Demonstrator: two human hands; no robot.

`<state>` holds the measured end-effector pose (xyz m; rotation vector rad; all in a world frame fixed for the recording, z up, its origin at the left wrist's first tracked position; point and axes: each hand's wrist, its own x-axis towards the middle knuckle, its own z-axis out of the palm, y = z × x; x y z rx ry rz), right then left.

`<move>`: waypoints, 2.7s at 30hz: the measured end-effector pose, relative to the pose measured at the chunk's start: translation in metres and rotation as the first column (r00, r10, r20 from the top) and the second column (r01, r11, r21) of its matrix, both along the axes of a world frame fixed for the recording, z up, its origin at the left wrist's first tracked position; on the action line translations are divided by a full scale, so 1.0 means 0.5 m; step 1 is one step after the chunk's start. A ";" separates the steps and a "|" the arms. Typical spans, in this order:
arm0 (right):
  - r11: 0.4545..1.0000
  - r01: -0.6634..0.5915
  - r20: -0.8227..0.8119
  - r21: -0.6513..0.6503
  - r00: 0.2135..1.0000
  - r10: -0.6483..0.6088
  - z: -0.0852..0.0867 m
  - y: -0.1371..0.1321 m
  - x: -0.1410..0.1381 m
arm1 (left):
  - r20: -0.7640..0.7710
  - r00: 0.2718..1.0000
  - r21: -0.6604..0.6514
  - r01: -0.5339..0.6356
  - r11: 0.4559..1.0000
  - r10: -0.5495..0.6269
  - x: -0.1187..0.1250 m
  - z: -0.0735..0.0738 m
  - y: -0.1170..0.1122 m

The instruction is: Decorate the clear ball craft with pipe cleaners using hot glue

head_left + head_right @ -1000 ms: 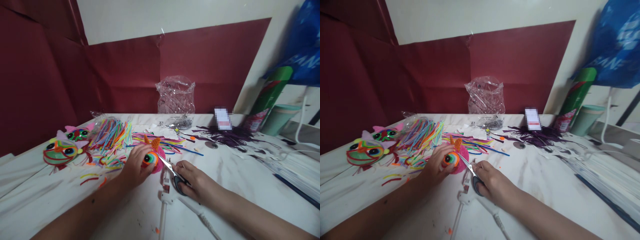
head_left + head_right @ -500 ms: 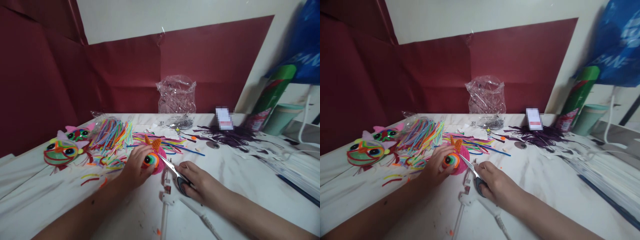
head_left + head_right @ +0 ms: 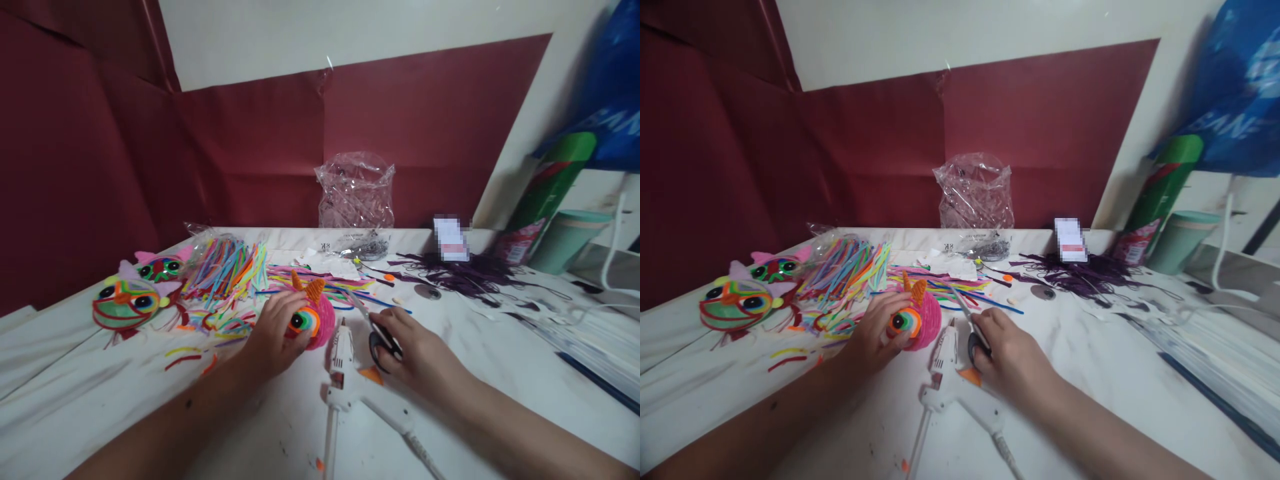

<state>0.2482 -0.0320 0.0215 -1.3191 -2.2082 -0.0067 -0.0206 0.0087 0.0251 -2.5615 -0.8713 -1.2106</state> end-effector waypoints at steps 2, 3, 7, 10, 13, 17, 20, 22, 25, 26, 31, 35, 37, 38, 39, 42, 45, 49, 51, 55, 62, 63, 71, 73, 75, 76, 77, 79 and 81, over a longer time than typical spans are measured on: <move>0.977 0.187 0.156 -0.100 0.973 -0.170 0.006 0.014 0.016 | 0.000 1.000 -0.001 -0.004 1.000 0.004 -0.001 -0.001 0.000; 0.955 0.253 0.251 -0.155 0.945 -0.210 0.008 0.022 0.025 | -0.001 1.000 -0.002 -0.007 1.000 0.006 -0.001 -0.001 0.001; 0.903 0.342 0.454 -0.261 0.869 -0.198 0.014 0.042 0.059 | -0.009 1.000 0.007 0.000 1.000 0.000 -0.002 -0.003 0.001; 0.960 0.197 0.367 -0.197 0.923 -0.114 0.020 0.040 0.060 | -0.006 1.000 0.015 0.012 1.000 -0.012 -0.002 -0.003 0.001; 0.997 -0.064 0.153 -0.033 0.986 0.068 0.025 0.027 0.028 | -0.013 1.000 0.025 0.009 1.000 -0.008 -0.002 -0.004 0.000; 0.950 -0.291 0.034 0.117 0.957 0.289 0.026 0.014 -0.040 | -0.020 1.000 0.027 0.002 1.000 -0.001 -0.001 -0.006 -0.002; 0.927 -0.348 0.057 0.140 0.937 0.343 0.031 0.017 -0.077 | -0.022 1.000 0.026 0.000 1.000 0.001 -0.001 -0.006 -0.003; 0.932 -0.336 0.086 0.135 0.941 0.327 0.039 0.023 -0.091 | -0.028 1.000 0.020 0.002 1.000 -0.001 -0.001 -0.007 -0.003; 0.945 -0.298 0.155 0.131 0.948 0.278 0.048 0.028 -0.099 | -0.029 1.000 0.012 0.006 1.000 -0.005 -0.001 -0.007 -0.003; 0.947 -0.288 0.173 0.141 0.949 0.263 0.050 0.029 -0.101 | -0.027 1.000 0.011 0.004 1.000 -0.004 0.000 -0.007 -0.002; 0.942 -0.301 0.021 0.147 0.953 0.302 0.042 0.031 -0.113 | -0.007 1.000 0.017 -0.009 1.000 0.009 0.000 -0.009 0.001; 0.955 -0.294 -0.394 0.040 0.874 0.285 0.032 0.037 -0.117 | -0.027 1.000 0.020 0.000 1.000 0.001 0.001 -0.008 -0.001; 0.974 -0.220 -0.564 -0.062 0.812 0.148 0.027 0.044 -0.118 | -0.042 0.999 0.028 0.013 1.000 -0.012 0.001 -0.006 -0.005; 0.974 -0.188 -0.616 -0.127 0.784 0.071 0.024 0.049 -0.120 | -0.050 0.999 0.031 0.021 0.999 -0.020 0.002 -0.006 -0.006; 0.966 -0.179 -0.650 -0.188 0.760 0.014 0.020 0.053 -0.121 | -0.058 0.998 0.034 0.033 0.999 -0.031 0.002 -0.006 -0.008; 0.933 -0.246 -0.678 -0.263 0.735 0.003 0.008 0.063 -0.129 | -0.038 0.998 0.043 0.053 0.998 -0.051 0.007 -0.010 -0.011; 0.930 -0.264 -0.663 -0.255 0.748 0.030 0.002 0.067 -0.133 | 0.127 0.991 0.001 -0.049 0.999 0.049 0.015 -0.020 -0.010; 0.936 -0.210 -0.590 -0.281 0.807 0.004 0.006 0.065 -0.128 | 0.355 0.904 -0.307 -0.126 0.943 0.236 0.023 -0.034 -0.003; 0.953 -0.184 -0.558 -0.240 0.830 0.020 0.010 0.063 -0.126 | 0.391 0.879 -0.493 -0.049 0.869 0.271 0.022 -0.037 0.001; 0.967 -0.148 -0.571 -0.205 0.821 0.004 0.007 0.064 -0.124 | 0.399 0.882 -0.650 0.082 0.755 0.248 0.019 -0.036 0.001; 0.933 -0.163 -0.670 -0.319 0.736 -0.100 -0.002 0.063 -0.129 | 0.313 0.920 -0.543 -0.030 0.839 0.236 0.028 -0.035 -0.007; 0.928 -0.169 -0.682 -0.331 0.723 -0.111 -0.001 0.061 -0.130 | 0.304 0.924 -0.530 -0.039 0.847 0.233 0.030 -0.035 -0.009; 0.900 -0.270 -0.679 -0.343 0.733 -0.039 0.019 0.060 -0.115 | 0.300 0.921 -0.477 -0.079 0.875 0.247 0.041 -0.033 -0.020; 0.899 -0.277 -0.671 -0.339 0.741 -0.025 0.020 0.062 -0.111 | 0.298 0.923 -0.471 -0.080 0.878 0.244 0.042 -0.034 -0.021; 0.908 -0.262 -0.676 -0.326 0.736 -0.031 0.020 0.063 -0.111 | 0.297 0.927 -0.456 -0.072 0.887 0.228 0.042 -0.036 -0.021; 0.913 -0.255 -0.679 -0.317 0.733 -0.032 0.019 0.062 -0.112 | 0.298 0.928 -0.448 -0.069 0.891 0.222 0.041 -0.037 -0.022; 0.918 -0.250 -0.682 -0.308 0.730 -0.030 0.018 0.061 -0.113 | 0.301 0.928 -0.445 -0.066 0.893 0.219 0.040 -0.038 -0.022; 0.922 -0.244 -0.685 -0.301 0.728 -0.031 0.013 0.059 -0.116 | 0.311 0.926 -0.459 -0.051 0.887 0.215 0.038 -0.040 -0.022; 0.920 -0.235 -0.681 -0.315 0.731 -0.047 0.008 0.057 -0.118 | 0.330 0.923 -0.492 -0.010 0.870 0.198 0.037 -0.039 -0.023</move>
